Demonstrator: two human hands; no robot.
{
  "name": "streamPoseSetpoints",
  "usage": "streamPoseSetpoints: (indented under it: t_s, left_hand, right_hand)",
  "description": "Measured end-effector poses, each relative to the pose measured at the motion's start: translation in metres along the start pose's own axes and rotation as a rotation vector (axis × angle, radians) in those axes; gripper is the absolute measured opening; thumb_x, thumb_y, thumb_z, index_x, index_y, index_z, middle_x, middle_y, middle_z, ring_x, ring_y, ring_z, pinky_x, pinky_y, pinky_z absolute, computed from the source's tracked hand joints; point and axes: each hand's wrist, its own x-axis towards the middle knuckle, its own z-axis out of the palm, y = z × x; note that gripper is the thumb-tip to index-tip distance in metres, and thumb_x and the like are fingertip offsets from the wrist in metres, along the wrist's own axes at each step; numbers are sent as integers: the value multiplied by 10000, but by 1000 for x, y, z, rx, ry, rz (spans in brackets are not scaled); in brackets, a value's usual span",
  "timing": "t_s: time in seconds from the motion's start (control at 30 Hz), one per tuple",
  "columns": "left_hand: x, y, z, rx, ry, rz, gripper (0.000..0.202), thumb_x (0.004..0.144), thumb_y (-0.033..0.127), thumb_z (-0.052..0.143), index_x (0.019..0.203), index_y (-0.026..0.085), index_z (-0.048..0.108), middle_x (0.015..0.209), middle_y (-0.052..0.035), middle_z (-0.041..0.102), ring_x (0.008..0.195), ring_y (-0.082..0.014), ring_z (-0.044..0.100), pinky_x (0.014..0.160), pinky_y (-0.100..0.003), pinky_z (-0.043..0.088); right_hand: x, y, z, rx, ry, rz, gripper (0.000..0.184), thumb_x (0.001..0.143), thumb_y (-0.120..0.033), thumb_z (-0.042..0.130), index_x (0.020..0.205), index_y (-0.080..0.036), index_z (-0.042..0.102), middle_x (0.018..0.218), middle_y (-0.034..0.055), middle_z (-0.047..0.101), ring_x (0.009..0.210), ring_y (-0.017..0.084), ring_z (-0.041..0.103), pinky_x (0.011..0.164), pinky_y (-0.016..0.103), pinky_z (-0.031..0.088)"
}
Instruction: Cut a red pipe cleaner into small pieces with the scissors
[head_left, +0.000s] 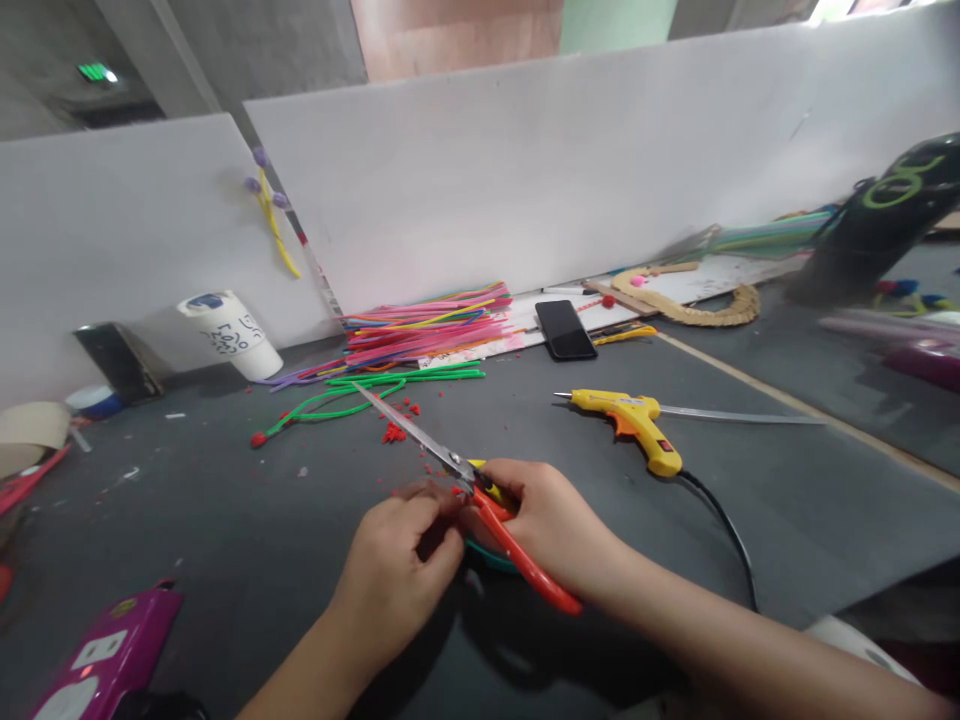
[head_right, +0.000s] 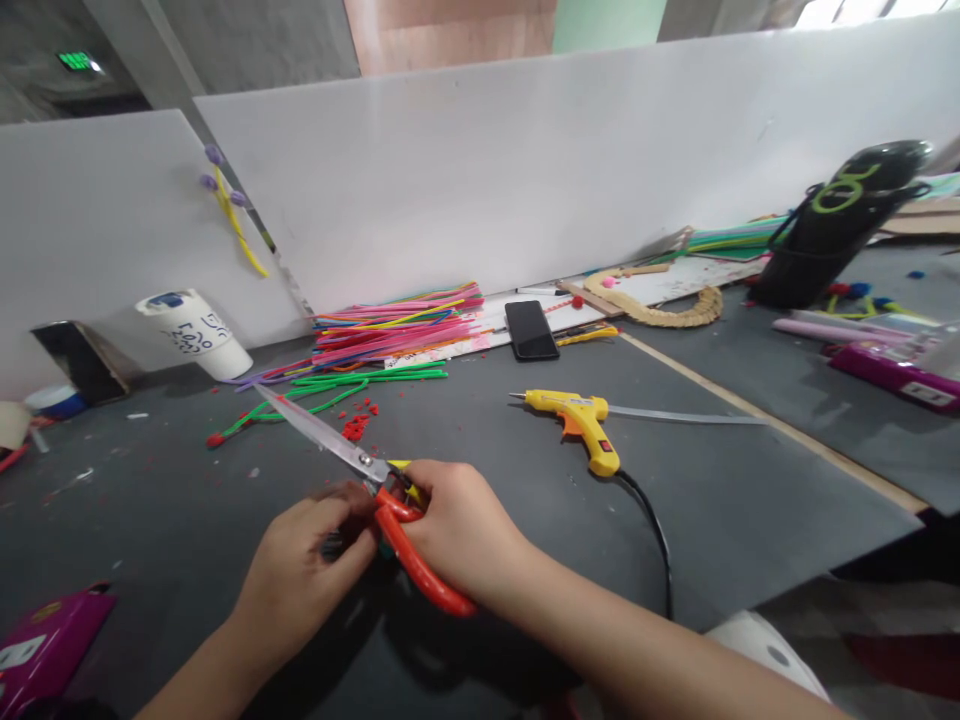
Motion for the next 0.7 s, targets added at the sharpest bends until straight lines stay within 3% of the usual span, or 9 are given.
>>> streamPoseSetpoints:
  t_s: [0.1, 0.17, 0.27, 0.37, 0.43, 0.57, 0.7]
  left_hand:
    - [0, 0, 0, -13, -1, 26, 82, 716, 138, 545, 705, 164, 622, 643, -24, 637, 576, -138, 569, 583, -229, 425]
    - [1, 1, -1, -88, 1, -47, 80, 717, 149, 540, 671, 171, 601, 622, -10, 612, 569, -131, 553, 573, -225, 423]
    - [4, 1, -3, -292, -30, -275, 97, 719, 201, 541, 636, 172, 581, 592, 5, 575, 533, -118, 513, 530, -221, 407]
    - [7, 1, -3, -555, -82, -517, 126, 693, 278, 568, 662, 156, 583, 525, 20, 537, 468, -105, 473, 470, -218, 386]
    - [9, 1, -1, -685, -92, -610, 145, 655, 282, 599, 688, 141, 591, 508, 23, 535, 446, -98, 464, 452, -216, 381]
    - [9, 4, 1, -783, -108, -645, 130, 601, 230, 646, 664, 121, 614, 496, 20, 539, 437, -85, 449, 441, -205, 371]
    - [10, 6, 0, -769, -85, -586, 85, 579, 181, 662, 642, 128, 641, 537, 3, 573, 467, -91, 462, 451, -206, 372]
  right_hand:
    - [1, 3, 0, 19, 48, -29, 71, 642, -162, 491, 596, -176, 440, 558, -59, 414, 529, 81, 347, 476, 184, 283]
    - [2, 4, -3, 12, 101, -52, 89, 646, -170, 499, 590, -179, 430, 555, -59, 410, 535, 85, 354, 488, 188, 296]
    - [3, 4, -7, 20, 136, -12, 72, 653, -191, 512, 612, -179, 454, 537, -61, 399, 514, 87, 358, 467, 191, 294]
    - [3, 2, -7, 139, 39, 67, 48, 677, -198, 489, 711, -175, 514, 516, -72, 397, 454, 76, 345, 433, 184, 289]
    - [2, 1, -5, 157, -1, 38, 56, 684, -197, 486, 711, -169, 526, 539, -64, 424, 473, 76, 365, 455, 184, 311]
    - [0, 1, -2, 23, 30, -60, 24, 648, -152, 496, 629, -166, 490, 581, -51, 445, 539, 83, 380, 489, 180, 311]
    - [-1, 3, -2, -99, 15, -78, 82, 653, -187, 519, 606, -175, 453, 554, -61, 421, 512, 77, 340, 460, 182, 264]
